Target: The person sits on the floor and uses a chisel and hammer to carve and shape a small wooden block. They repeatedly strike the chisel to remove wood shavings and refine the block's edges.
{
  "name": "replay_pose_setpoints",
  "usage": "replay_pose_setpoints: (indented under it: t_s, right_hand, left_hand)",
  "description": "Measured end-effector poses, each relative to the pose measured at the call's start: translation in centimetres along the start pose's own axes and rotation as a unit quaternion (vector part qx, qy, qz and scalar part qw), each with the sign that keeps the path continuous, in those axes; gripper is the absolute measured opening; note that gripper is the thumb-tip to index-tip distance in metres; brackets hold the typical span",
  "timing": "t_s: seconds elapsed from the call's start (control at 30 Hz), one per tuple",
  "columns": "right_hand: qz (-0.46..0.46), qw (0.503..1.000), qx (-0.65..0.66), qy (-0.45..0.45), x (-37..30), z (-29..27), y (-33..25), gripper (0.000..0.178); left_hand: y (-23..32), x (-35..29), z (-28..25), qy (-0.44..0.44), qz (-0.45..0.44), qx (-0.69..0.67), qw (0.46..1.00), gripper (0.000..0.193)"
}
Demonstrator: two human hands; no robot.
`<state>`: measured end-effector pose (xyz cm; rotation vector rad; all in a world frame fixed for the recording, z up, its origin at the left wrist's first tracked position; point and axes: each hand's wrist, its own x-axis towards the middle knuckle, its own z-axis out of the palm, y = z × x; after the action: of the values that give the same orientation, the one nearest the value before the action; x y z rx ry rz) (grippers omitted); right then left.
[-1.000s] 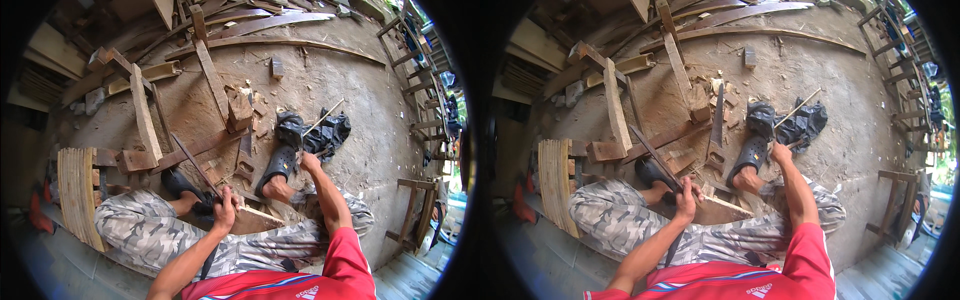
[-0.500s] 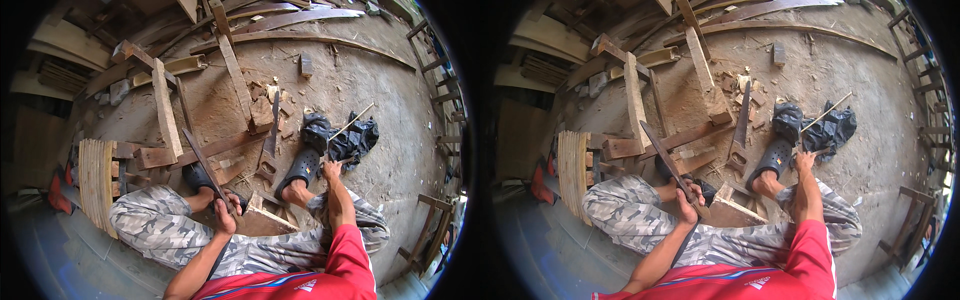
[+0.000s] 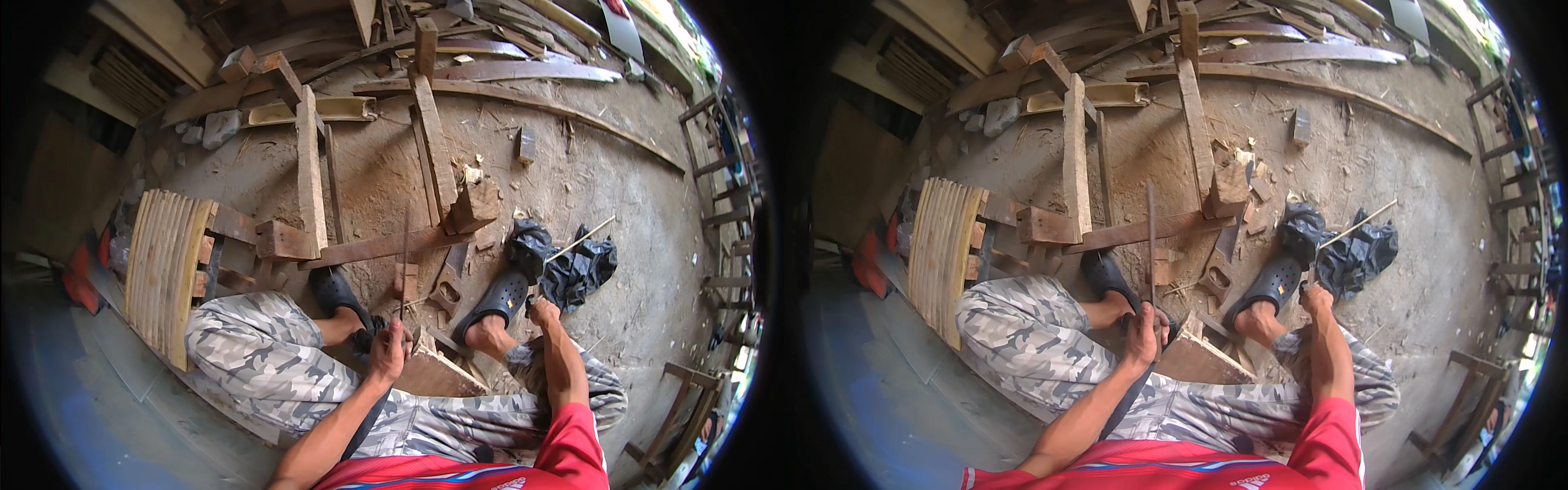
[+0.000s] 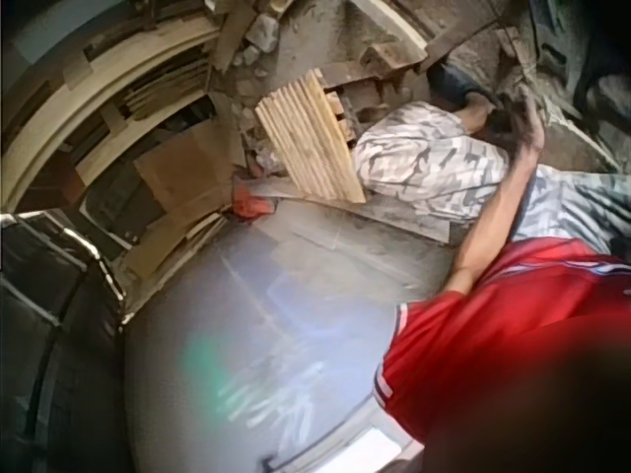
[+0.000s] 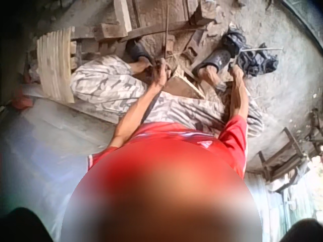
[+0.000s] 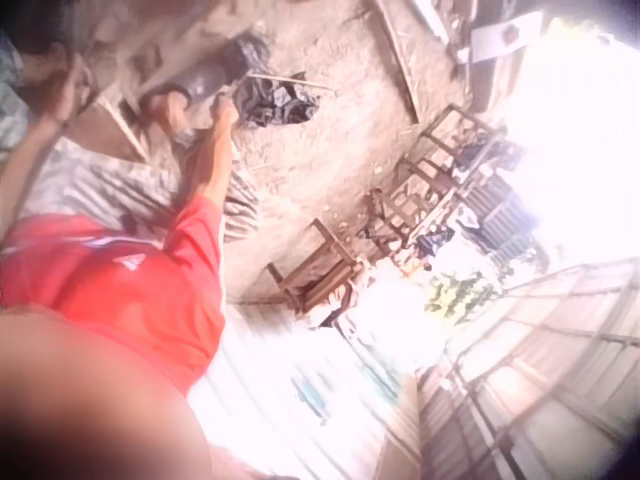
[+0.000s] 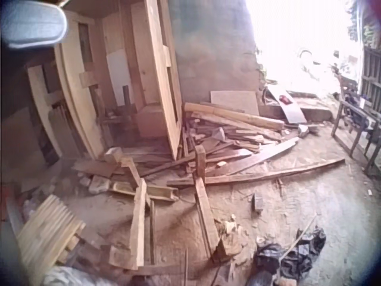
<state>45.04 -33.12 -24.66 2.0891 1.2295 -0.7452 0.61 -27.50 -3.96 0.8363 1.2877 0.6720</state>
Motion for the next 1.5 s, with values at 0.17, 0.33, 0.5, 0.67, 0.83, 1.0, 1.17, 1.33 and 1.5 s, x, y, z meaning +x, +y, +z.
replay_pose_setpoints:
  t_s: [0.17,0.33,0.5,0.67,0.83,1.0,1.17,1.33,1.5]
  right_hand:
    - [-0.013,0.991,0.056,0.122,-3.4,-7.2,0.3,0.035]
    - [-0.117,0.98,0.069,0.148,-9.6,-16.6,-1.7,0.034]
    - [-0.235,0.945,0.109,0.198,-20.4,-23.6,-6.6,0.022]
    - [-0.312,0.888,0.267,0.206,-28.9,-24.5,-14.0,0.039]
    - [-0.478,0.806,0.172,0.304,-30.6,-22.5,-19.1,0.047]
    - [-0.581,0.704,0.177,0.367,-29.4,-21.4,-20.7,0.047]
    - [-0.536,0.763,0.147,0.331,-29.1,-21.6,-20.5,0.044]
    - [-0.524,0.77,0.159,0.328,-30.4,-22.1,-20.0,0.052]
    - [-0.626,0.666,0.159,0.374,-30.6,-22.5,-20.4,0.034]
  left_hand:
    - [-0.6,-0.6,0.1,-0.005,0.118,-0.038,0.992,0.046]
    - [-0.2,-1.1,-1.1,0.028,0.134,0.125,0.983,0.048]
    - [0.2,-0.6,-1.8,0.001,0.086,0.141,0.986,0.049]
    - [0.2,0.0,-2.4,0.035,0.121,0.144,0.982,0.059]
    - [-0.2,0.4,-2.6,0.045,0.137,0.153,0.978,0.055]
    - [-0.7,0.8,-2.6,0.039,0.18,0.166,0.969,0.054]
    - [-0.4,0.5,-2.6,0.036,0.164,0.177,0.97,0.052]
    - [-0.3,0.6,-2.5,0.054,0.197,0.249,0.947,0.054]
    - [-0.9,0.6,-2.2,0.085,0.176,0.262,0.945,0.047]
